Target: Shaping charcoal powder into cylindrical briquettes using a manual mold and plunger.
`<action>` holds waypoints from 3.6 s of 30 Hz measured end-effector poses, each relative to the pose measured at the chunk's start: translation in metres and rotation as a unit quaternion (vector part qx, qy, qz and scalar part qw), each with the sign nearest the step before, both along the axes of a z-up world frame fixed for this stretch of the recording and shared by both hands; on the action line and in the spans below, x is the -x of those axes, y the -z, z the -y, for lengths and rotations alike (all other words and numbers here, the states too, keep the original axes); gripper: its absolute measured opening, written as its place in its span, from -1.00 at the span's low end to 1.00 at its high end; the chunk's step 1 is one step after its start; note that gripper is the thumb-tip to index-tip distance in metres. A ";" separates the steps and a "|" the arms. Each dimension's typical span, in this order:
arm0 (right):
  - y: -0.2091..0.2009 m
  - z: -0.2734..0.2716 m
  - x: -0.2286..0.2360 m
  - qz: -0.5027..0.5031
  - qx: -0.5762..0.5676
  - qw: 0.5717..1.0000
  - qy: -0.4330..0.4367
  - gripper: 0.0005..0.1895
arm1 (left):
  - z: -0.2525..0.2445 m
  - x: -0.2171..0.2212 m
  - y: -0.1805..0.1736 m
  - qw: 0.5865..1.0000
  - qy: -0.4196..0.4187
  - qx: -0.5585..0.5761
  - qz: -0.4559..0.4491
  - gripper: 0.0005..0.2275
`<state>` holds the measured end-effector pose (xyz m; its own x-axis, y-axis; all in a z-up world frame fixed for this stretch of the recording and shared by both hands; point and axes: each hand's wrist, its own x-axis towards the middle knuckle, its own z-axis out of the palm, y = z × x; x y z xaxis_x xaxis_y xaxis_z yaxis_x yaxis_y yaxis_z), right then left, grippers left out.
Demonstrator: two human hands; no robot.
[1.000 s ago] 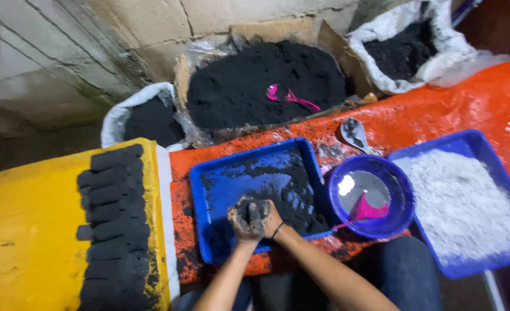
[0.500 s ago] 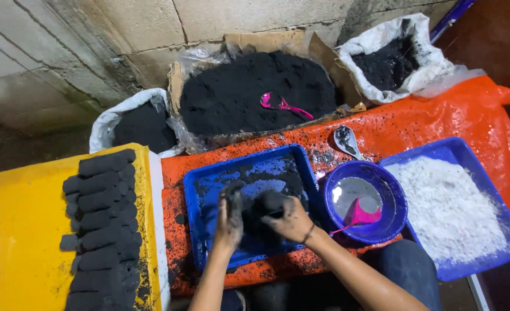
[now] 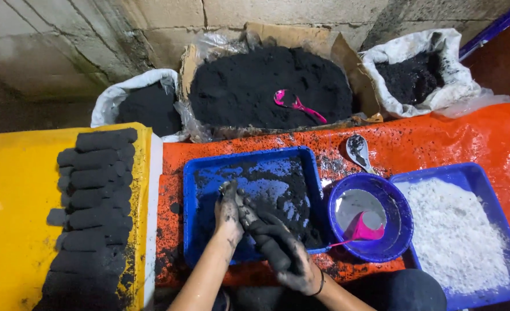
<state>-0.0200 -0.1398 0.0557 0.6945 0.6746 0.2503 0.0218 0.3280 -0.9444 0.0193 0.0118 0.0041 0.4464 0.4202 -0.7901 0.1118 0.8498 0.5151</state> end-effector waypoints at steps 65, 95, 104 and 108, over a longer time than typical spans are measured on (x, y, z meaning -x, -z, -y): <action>0.075 0.011 -0.021 0.239 0.116 0.958 -0.113 0.10 | 0.015 0.012 0.077 0.980 0.188 -0.017 0.066 -0.81; 0.085 0.001 -0.035 0.258 0.216 0.932 -0.136 0.12 | -0.002 0.005 0.100 0.979 0.186 -0.022 0.080 -0.76; 0.100 0.005 -0.034 0.249 0.231 0.930 -0.140 0.10 | 0.003 0.004 0.083 0.979 0.191 -0.034 0.054 -0.82; 0.092 0.004 -0.037 0.246 0.253 0.923 -0.154 0.12 | 0.003 0.001 0.084 0.982 0.180 -0.019 0.055 -0.82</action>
<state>0.0167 -0.1434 -0.0364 0.3369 0.9378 0.0831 0.4674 -0.0900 -0.8794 0.0181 0.0093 -0.0797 0.6536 0.2479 -0.7151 0.3426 0.7456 0.5716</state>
